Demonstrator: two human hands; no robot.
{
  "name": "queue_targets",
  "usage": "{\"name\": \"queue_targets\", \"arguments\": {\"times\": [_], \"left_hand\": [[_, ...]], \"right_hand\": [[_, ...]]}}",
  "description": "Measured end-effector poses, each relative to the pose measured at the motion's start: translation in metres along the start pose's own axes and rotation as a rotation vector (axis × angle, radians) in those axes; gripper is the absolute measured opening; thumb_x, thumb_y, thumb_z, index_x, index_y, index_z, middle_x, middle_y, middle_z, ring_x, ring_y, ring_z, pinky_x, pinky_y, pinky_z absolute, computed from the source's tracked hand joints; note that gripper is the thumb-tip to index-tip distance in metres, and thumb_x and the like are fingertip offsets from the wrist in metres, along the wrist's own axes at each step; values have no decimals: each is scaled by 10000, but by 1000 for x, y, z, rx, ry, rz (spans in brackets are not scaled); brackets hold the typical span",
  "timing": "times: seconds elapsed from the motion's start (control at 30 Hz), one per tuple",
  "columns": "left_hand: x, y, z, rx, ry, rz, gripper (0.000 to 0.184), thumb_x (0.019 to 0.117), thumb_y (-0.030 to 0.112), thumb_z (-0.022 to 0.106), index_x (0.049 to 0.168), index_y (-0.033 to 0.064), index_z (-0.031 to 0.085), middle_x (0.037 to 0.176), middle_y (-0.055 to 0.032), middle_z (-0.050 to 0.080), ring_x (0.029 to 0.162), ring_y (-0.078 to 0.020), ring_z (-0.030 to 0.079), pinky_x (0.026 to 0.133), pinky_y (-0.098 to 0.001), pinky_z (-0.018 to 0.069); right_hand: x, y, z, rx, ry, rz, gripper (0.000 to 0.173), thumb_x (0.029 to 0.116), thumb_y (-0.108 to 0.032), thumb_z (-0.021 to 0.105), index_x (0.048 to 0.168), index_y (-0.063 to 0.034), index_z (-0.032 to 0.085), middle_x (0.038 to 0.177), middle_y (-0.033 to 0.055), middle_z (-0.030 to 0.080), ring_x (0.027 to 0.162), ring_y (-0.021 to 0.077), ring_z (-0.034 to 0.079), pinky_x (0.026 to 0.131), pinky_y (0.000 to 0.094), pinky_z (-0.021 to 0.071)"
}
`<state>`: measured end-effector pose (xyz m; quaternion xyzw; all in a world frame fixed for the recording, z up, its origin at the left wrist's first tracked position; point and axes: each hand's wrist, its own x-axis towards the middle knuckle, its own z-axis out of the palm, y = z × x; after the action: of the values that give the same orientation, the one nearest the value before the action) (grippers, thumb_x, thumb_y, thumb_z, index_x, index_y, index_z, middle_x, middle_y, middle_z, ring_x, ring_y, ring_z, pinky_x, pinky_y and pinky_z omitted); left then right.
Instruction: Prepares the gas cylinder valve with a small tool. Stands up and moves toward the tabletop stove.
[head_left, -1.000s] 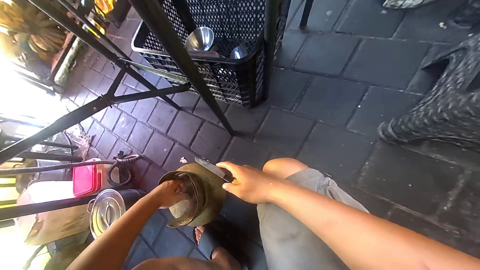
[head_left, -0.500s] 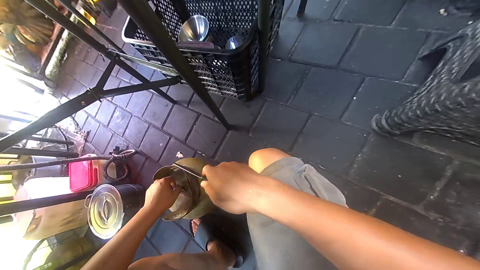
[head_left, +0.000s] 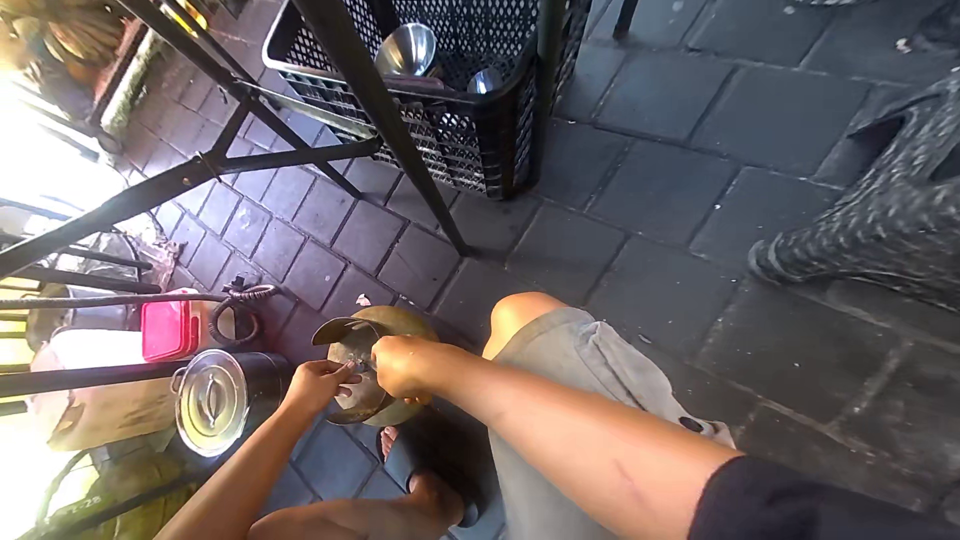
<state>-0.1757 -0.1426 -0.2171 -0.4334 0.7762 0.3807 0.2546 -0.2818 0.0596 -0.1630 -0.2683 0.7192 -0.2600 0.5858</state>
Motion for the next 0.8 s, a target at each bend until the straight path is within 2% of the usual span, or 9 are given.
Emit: {"name": "queue_targets", "arguments": {"times": [0.07, 0.2, 0.37, 0.47, 0.57, 0.7, 0.8], "left_hand": [[1, -1, -1, -5, -7, -11, 262, 1030, 286, 638, 1059, 36, 713, 905, -54, 787, 680, -116, 713, 572, -255, 518], [4, -4, -3, 0, -30, -17, 293, 1025, 327, 639, 1038, 45, 718, 910, -54, 793, 676, -115, 715, 561, -254, 508], [6, -7, -5, 22, -40, -3, 325, 1029, 351, 626, 989, 43, 722, 871, -42, 787, 635, -98, 689, 545, -244, 492], [8, -9, -6, 42, -38, 0, 329, 1020, 361, 639, 965, 49, 724, 851, -33, 778, 622, -94, 672, 549, -248, 494], [11, -12, -7, 74, -18, 14, 344, 1005, 383, 659, 913, 60, 733, 789, -7, 744, 605, -86, 630, 561, -254, 492], [17, -21, -9, 122, -14, 70, 370, 992, 408, 672, 840, 77, 738, 753, 4, 721, 642, -98, 635, 638, -296, 525], [20, -24, -10, 145, 3, 97, 382, 979, 424, 687, 797, 91, 734, 732, 9, 718, 638, -103, 632, 643, -316, 521]], "right_hand": [[10, -2, -1, 41, -21, 21, 356, 1012, -96, 530, 1361, -27, 551, 862, 106, 653, 652, 147, 628, 612, 318, 535], [22, 0, -9, 173, -55, 72, 397, 1037, -103, 493, 1430, -66, 536, 874, 92, 646, 634, 130, 605, 581, 297, 517], [23, 3, -5, 108, -62, 61, 330, 1023, -98, 500, 1341, -57, 578, 805, 78, 600, 579, 126, 566, 534, 295, 487], [18, 0, 0, 42, -45, 52, 209, 1025, -107, 514, 1198, -25, 597, 760, 85, 590, 556, 128, 559, 525, 295, 483], [21, -1, -5, -5, -101, 45, 223, 1032, -100, 493, 1220, -28, 590, 752, 64, 569, 553, 120, 535, 524, 293, 463], [30, 6, -6, 12, -130, 30, 261, 1070, -146, 439, 1258, -45, 590, 713, 60, 561, 514, 121, 509, 482, 289, 431], [28, 12, -12, 3, -147, -14, 250, 1091, -176, 432, 1216, -38, 599, 675, 51, 505, 489, 117, 463, 463, 288, 399]]}}
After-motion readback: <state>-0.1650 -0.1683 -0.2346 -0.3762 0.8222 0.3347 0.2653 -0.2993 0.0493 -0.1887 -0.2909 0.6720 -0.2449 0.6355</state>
